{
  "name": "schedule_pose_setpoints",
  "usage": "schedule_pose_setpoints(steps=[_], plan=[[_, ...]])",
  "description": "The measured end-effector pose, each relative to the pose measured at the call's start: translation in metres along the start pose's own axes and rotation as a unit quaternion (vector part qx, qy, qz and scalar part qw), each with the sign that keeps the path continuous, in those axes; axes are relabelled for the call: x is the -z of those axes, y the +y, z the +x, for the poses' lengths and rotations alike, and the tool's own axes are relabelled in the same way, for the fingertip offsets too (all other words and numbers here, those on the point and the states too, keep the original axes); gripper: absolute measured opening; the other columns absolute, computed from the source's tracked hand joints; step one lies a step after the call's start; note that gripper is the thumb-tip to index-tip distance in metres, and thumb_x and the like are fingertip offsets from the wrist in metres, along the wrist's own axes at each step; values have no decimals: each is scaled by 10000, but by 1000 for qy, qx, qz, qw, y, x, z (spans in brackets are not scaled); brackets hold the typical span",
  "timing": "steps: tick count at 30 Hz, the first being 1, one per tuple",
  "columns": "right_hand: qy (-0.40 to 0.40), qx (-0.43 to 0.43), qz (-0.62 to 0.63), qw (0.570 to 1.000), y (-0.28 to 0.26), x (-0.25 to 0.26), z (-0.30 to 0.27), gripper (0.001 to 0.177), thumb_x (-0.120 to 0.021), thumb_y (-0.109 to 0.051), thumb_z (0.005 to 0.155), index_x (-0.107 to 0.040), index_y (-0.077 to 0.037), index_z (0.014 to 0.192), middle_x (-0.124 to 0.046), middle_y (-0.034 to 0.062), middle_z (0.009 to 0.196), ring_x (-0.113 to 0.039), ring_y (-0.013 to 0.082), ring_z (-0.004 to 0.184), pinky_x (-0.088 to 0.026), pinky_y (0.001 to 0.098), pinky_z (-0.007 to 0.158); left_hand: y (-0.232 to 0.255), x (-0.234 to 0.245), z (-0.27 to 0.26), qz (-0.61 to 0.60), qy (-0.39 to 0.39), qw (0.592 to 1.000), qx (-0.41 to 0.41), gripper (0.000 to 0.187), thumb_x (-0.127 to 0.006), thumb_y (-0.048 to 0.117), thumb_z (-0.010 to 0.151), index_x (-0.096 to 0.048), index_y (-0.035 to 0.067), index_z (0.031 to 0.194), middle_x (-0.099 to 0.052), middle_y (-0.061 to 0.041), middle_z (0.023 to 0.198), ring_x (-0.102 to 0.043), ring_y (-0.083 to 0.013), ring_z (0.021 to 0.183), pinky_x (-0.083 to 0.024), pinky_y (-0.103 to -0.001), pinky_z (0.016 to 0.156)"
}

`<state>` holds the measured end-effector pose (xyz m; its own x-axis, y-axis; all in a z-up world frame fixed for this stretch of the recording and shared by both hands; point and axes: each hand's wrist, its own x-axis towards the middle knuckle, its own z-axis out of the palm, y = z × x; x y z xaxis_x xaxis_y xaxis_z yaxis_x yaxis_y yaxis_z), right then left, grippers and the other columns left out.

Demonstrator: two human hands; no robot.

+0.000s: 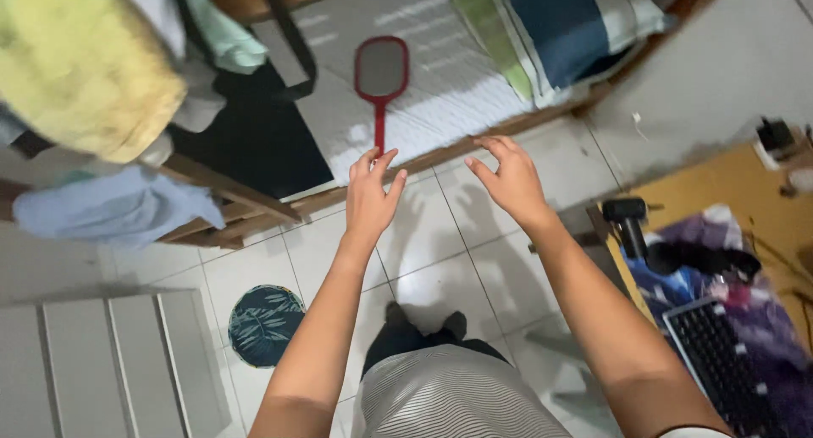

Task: Tidying a bedroom by smoothing bed sheets, sweeping with a hand brush, and organizing personal items on a vanity.

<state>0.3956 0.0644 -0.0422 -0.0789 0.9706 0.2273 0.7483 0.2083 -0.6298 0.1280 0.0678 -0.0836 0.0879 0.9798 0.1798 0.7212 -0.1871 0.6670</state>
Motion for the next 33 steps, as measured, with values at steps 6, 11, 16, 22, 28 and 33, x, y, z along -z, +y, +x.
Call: schedule_pose_setpoints(steps=[6,11,16,22,28,33], plan=[[-23,34,-18,999,-3,-39,39,365,-732,-312,955,-718,-90,1243,-703,175,1186,-659,411,1144,-492,518,1016,-38,15,11,28,35,999,4,440,-630,450,1001,-638,241,1389,-586,-165,1373,-576,-405,1268,-444,-511,1100],[-14,42,-29,999,-1,-73,66,417,-762,-331,927,-707,-88,1262,-691,176,1208,-652,407,1163,-503,511,1007,-78,18,24,48,22,998,34,438,-609,460,1002,-630,259,1391,-594,-148,1370,-583,-395,1264,-484,-510,1056],[-10,30,-74,997,0,-97,92,564,-762,-458,911,-676,-101,1340,-650,216,1291,-615,423,1234,-491,536,1032,-103,23,41,82,-9,994,76,455,-588,496,998,-614,283,1398,-593,-137,1378,-572,-385,1289,-534,-515,1005],[-50,-2,-106,993,20,-115,129,681,-744,-490,887,-621,-79,1416,-597,280,1373,-554,458,1319,-452,591,1059,-133,5,73,97,-44,984,143,508,-582,509,991,-572,262,1435,-556,-129,1412,-539,-374,1320,-543,-530,998],[-81,5,-144,986,75,-146,201,721,-725,-546,864,-615,-92,1414,-585,293,1397,-559,451,1327,-470,568,1055,-166,-40,126,81,-51,975,199,560,-553,571,986,-551,254,1448,-557,-129,1404,-530,-363,1330,-555,-509,985],[-77,28,-148,986,112,-178,233,745,-746,-528,853,-601,-88,1435,-563,302,1420,-550,475,1324,-442,579,1092,-198,-76,150,97,-38,971,214,614,-542,598,973,-633,115,1341,-616,-198,1330,-561,-386,1304,-555,-520,978]])
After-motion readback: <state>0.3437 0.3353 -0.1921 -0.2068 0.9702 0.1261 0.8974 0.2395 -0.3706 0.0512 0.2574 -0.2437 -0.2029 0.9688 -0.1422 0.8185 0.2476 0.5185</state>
